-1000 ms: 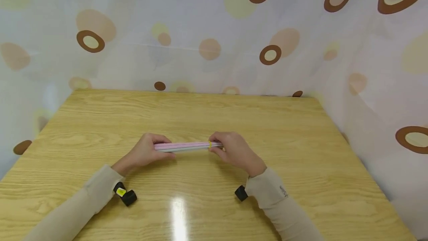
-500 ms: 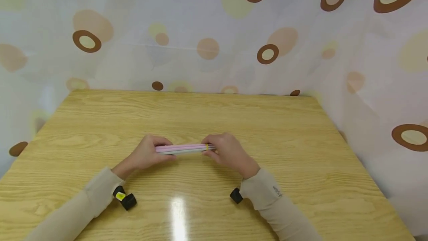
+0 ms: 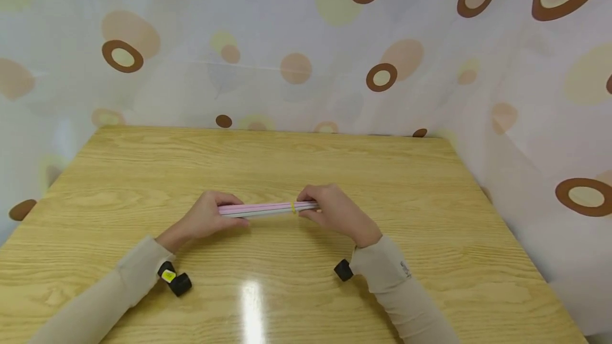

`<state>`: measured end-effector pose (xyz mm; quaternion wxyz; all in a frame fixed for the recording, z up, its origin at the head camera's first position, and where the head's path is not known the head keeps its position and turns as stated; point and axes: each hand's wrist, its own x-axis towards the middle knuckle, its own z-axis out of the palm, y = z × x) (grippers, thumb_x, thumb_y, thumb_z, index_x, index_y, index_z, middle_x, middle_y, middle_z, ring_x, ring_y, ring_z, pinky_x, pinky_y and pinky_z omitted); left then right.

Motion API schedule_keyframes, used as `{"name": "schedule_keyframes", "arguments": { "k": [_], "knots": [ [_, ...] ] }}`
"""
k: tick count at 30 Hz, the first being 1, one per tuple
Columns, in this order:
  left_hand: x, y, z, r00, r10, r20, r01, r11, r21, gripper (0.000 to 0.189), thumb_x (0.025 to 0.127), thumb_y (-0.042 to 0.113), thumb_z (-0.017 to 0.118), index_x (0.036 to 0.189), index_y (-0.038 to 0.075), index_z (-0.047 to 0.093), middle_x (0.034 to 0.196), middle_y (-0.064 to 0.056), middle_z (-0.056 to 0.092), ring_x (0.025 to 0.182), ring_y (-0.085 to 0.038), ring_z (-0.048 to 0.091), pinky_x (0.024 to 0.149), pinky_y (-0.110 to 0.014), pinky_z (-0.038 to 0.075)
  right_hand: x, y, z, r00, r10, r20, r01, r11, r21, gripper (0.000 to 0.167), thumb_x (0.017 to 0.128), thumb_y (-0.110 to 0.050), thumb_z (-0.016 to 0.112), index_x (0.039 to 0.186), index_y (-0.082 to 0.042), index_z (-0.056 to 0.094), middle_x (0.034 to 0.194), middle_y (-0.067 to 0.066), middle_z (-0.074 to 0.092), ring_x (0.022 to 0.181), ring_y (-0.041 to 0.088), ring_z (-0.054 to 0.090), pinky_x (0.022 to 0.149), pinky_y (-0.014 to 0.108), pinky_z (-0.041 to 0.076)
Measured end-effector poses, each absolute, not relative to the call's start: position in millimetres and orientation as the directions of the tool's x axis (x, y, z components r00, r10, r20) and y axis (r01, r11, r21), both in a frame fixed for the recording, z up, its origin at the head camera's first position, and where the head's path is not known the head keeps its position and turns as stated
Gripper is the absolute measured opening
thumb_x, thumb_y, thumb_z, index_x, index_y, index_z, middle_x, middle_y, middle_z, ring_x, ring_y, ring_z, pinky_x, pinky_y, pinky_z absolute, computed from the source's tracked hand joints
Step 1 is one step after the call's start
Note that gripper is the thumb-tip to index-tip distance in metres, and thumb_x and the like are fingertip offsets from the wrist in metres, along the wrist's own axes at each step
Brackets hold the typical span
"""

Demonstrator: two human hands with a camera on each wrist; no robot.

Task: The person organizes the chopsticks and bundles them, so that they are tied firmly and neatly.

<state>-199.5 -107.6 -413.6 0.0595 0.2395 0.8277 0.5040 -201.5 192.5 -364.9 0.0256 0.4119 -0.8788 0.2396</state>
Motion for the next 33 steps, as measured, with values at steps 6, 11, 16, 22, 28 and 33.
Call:
{"name": "schedule_keyframes", "arguments": {
  "k": [6, 11, 16, 22, 28, 33],
  "knots": [
    [-198, -105, -409, -0.883, 0.441, 0.164, 0.353, 0.390, 0.850, 0.025, 0.073, 0.018, 0.084, 0.093, 0.007, 0.075, 0.086, -0.005, 0.072, 0.069, -0.011, 0.057, 0.061, -0.025, 0.048, -199, 186, -368, -0.645, -0.705, 0.296, -0.763, 0.573, -0.299, 0.023, 0.085, -0.016, 0.073, 0.103, -0.003, 0.068, 0.092, 0.006, 0.072, 0.079, 0.014, 0.069, 0.072, 0.027, 0.055],
    [-193, -99, -410, -0.887, 0.437, 0.149, 0.333, 0.381, 0.862, 0.024, 0.075, 0.015, 0.083, 0.094, 0.005, 0.075, 0.087, -0.007, 0.072, 0.069, -0.011, 0.057, 0.061, -0.025, 0.048, -195, 184, -374, -0.640, -0.690, 0.338, -0.768, 0.593, -0.242, 0.024, 0.081, -0.013, 0.077, 0.101, -0.003, 0.069, 0.091, 0.007, 0.073, 0.076, 0.014, 0.069, 0.069, 0.027, 0.055],
    [-190, -93, -413, -0.873, 0.462, 0.155, 0.345, 0.363, 0.865, 0.023, 0.075, 0.016, 0.083, 0.094, 0.006, 0.075, 0.087, -0.006, 0.072, 0.068, -0.012, 0.058, 0.060, -0.025, 0.049, -191, 178, -380, -0.584, -0.721, 0.373, -0.810, 0.552, -0.200, 0.024, 0.080, -0.016, 0.078, 0.100, -0.005, 0.070, 0.088, 0.002, 0.072, 0.068, 0.007, 0.064, 0.063, 0.023, 0.052],
    [-195, -93, -411, -0.876, 0.458, 0.152, 0.345, 0.372, 0.862, 0.025, 0.073, 0.019, 0.085, 0.094, 0.009, 0.076, 0.086, -0.003, 0.072, 0.069, -0.013, 0.059, 0.062, -0.026, 0.049, -193, 179, -377, -0.585, -0.728, 0.357, -0.809, 0.554, -0.197, 0.034, 0.080, -0.019, 0.079, 0.108, -0.004, 0.067, 0.093, 0.005, 0.072, 0.071, 0.010, 0.065, 0.065, 0.027, 0.053],
    [-199, -100, -410, -0.883, 0.450, 0.133, 0.328, 0.389, 0.861, 0.028, 0.073, 0.022, 0.085, 0.095, 0.009, 0.075, 0.089, -0.004, 0.072, 0.072, -0.012, 0.059, 0.064, -0.027, 0.049, -195, 189, -368, -0.631, -0.719, 0.292, -0.776, 0.590, -0.224, 0.029, 0.084, -0.015, 0.075, 0.108, -0.005, 0.064, 0.095, 0.005, 0.071, 0.078, 0.014, 0.068, 0.071, 0.029, 0.054],
    [-198, -102, -409, -0.873, 0.459, 0.163, 0.357, 0.374, 0.856, 0.027, 0.073, 0.021, 0.085, 0.094, 0.007, 0.075, 0.087, -0.006, 0.072, 0.069, -0.011, 0.057, 0.061, -0.025, 0.048, -195, 188, -368, -0.609, -0.719, 0.336, -0.791, 0.579, -0.197, 0.022, 0.085, -0.016, 0.074, 0.102, -0.005, 0.066, 0.089, 0.004, 0.071, 0.074, 0.011, 0.068, 0.067, 0.027, 0.054]
  ]
}}
